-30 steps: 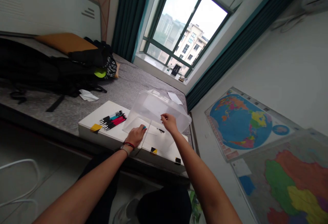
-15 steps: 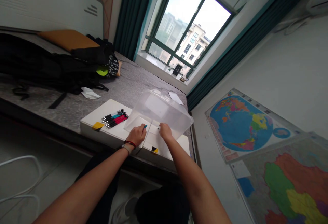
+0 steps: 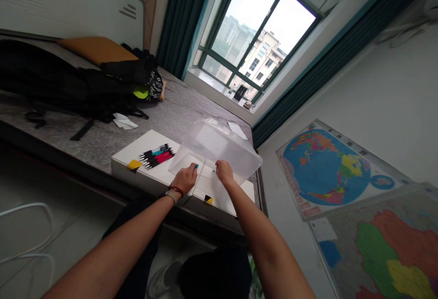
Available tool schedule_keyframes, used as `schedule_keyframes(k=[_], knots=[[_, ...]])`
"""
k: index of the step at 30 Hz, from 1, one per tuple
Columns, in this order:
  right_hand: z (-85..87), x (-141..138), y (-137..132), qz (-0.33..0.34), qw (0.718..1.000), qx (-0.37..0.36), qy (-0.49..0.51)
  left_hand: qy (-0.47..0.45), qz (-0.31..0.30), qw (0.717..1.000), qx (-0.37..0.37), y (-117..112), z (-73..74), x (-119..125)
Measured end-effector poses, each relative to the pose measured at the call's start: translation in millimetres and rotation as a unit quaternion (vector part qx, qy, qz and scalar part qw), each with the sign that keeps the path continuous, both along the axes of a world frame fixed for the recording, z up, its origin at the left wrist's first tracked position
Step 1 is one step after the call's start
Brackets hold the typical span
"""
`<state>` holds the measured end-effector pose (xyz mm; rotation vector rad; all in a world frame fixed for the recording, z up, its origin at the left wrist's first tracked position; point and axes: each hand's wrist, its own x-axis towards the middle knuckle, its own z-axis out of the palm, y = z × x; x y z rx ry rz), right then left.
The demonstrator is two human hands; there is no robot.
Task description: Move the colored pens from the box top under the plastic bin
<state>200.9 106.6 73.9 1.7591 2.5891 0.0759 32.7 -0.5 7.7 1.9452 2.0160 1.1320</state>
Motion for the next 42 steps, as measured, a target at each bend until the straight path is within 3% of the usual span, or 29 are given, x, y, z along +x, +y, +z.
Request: schedule_keyframes(k=[3, 6, 9, 12, 19, 22, 29, 36, 42], knots=[[8.9, -8, 6, -0.010, 1.000, 0.009, 0.021, -0.004, 0.001, 1.000, 0.001, 0, -1.2, 0], [12.4, -16, 8, -0.010, 0.998, -0.061, -0.013, -0.002, 0.004, 1.000, 0.003, 1, -2.5, 0], [10.0, -22, 7, 0.044, 0.988, -0.148, -0.010, 0.003, 0.002, 1.000, 0.010, 2, -3.2, 0], [7.2, -26, 5, 0.094, 0.977, -0.190, -0.003, 0.004, 0.002, 1.000, 0.015, 2, -3.2, 0], [21.3, -9, 13, -0.020, 0.992, -0.068, -0.107, 0.006, -0.001, 1.000, 0.004, 1, -2.2, 1], [22.2, -4, 14, -0.010, 0.989, -0.062, -0.135, 0.003, -0.003, 1.000, 0.006, 1, -2.3, 1], [5.1, -6, 9, 0.068, 0.992, -0.045, -0.098, 0.005, -0.009, 1.000, 0.007, 1, -1.2, 0], [3.0, -18, 4, 0.176, 0.965, -0.186, -0.066, 0.011, -0.007, 1.000, 0.006, 1, -1.0, 0], [0.2, -19, -8, 0.163, 0.966, -0.190, -0.065, 0.005, -0.003, 1.000, 0.004, 0, 0.1, 1]])
